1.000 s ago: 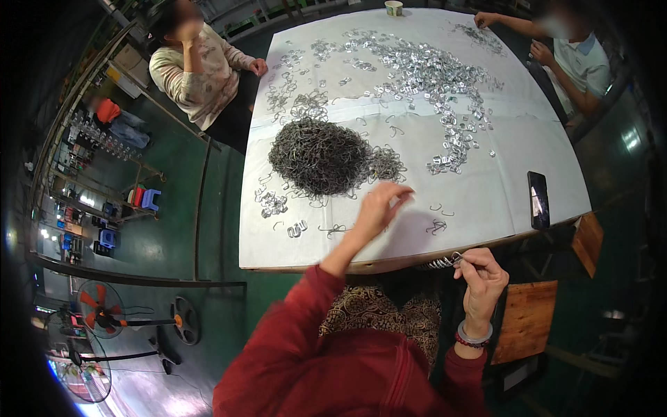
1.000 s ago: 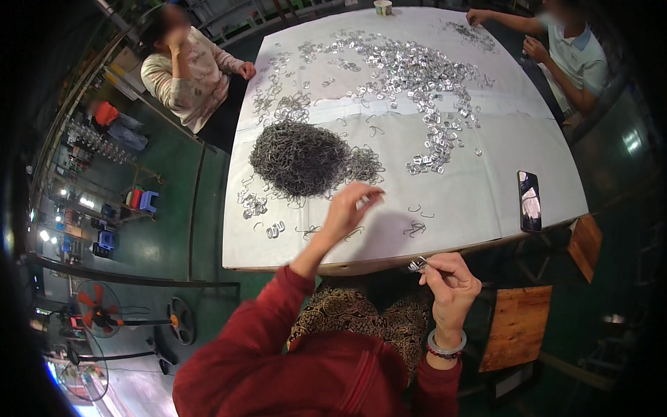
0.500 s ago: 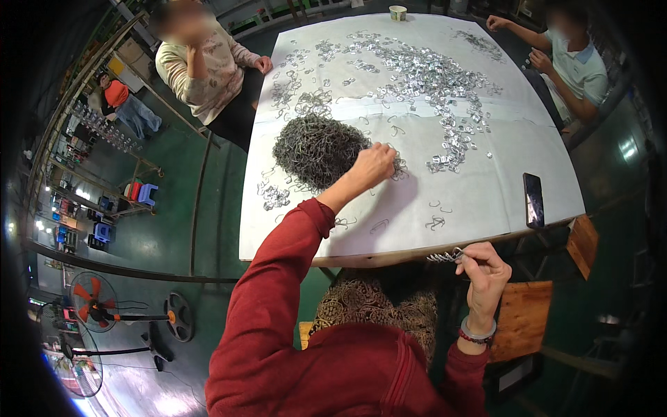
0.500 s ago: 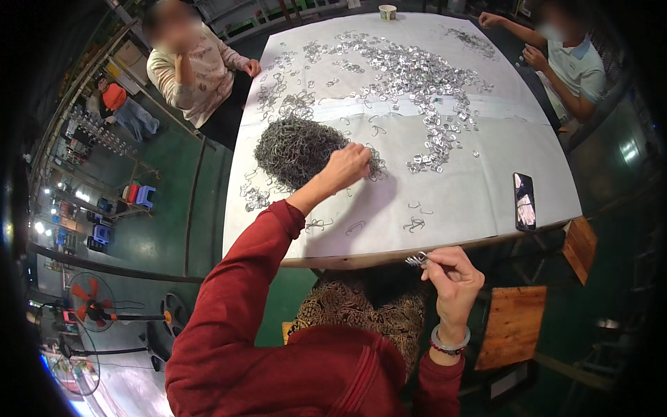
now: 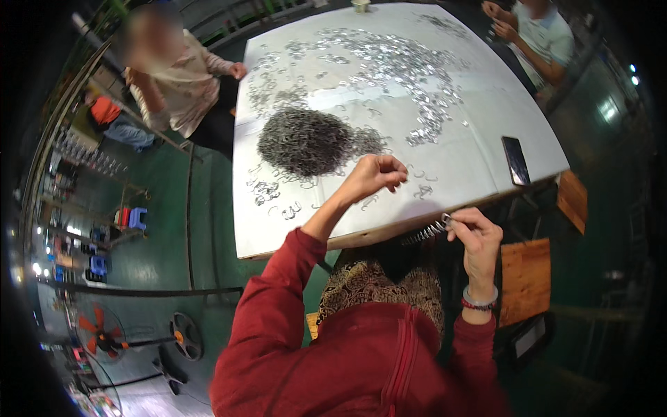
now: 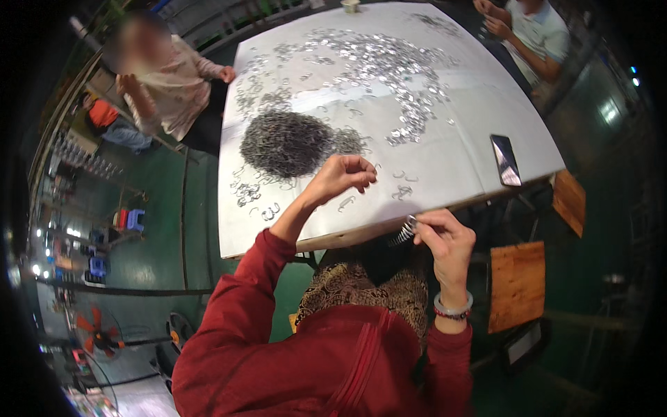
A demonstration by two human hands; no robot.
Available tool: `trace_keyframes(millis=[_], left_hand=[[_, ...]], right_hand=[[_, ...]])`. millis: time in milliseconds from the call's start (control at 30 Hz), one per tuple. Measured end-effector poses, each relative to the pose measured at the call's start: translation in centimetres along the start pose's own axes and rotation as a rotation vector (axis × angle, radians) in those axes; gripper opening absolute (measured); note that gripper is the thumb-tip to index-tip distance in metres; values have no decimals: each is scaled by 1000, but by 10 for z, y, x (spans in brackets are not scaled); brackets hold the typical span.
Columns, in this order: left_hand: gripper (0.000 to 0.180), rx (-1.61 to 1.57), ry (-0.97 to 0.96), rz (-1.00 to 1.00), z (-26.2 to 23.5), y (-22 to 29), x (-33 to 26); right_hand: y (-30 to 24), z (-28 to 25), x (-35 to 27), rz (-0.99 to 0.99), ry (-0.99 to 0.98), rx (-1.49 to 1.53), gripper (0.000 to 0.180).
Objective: The person picks small metal pieces from a table and attaches them to a growing chain using their hands. They repeatedly reach for loose components, link them together, and place the assembled chain on the table. Coworkers are visible across the table performing similar assembly.
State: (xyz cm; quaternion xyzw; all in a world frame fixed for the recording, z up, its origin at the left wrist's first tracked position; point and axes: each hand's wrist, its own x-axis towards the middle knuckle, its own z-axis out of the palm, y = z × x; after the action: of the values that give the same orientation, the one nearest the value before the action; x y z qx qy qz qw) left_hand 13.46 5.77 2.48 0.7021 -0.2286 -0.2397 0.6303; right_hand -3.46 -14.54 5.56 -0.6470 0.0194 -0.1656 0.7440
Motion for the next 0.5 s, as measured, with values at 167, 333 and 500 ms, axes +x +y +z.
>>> trace_keyframes(millis=[167, 333, 500], left_hand=[[12, -202, -174, 142, 70, 32, -39], [12, 112, -54, 311, 91, 45, -36], [15, 272, 36, 505, 106, 57, -36]], right_hand=[[10, -4, -5, 78, 52, 6, 9], [4, -7, -12, 34, 134, 69, 11], [-7, -14, -19, -56, 178, 11, 10]])
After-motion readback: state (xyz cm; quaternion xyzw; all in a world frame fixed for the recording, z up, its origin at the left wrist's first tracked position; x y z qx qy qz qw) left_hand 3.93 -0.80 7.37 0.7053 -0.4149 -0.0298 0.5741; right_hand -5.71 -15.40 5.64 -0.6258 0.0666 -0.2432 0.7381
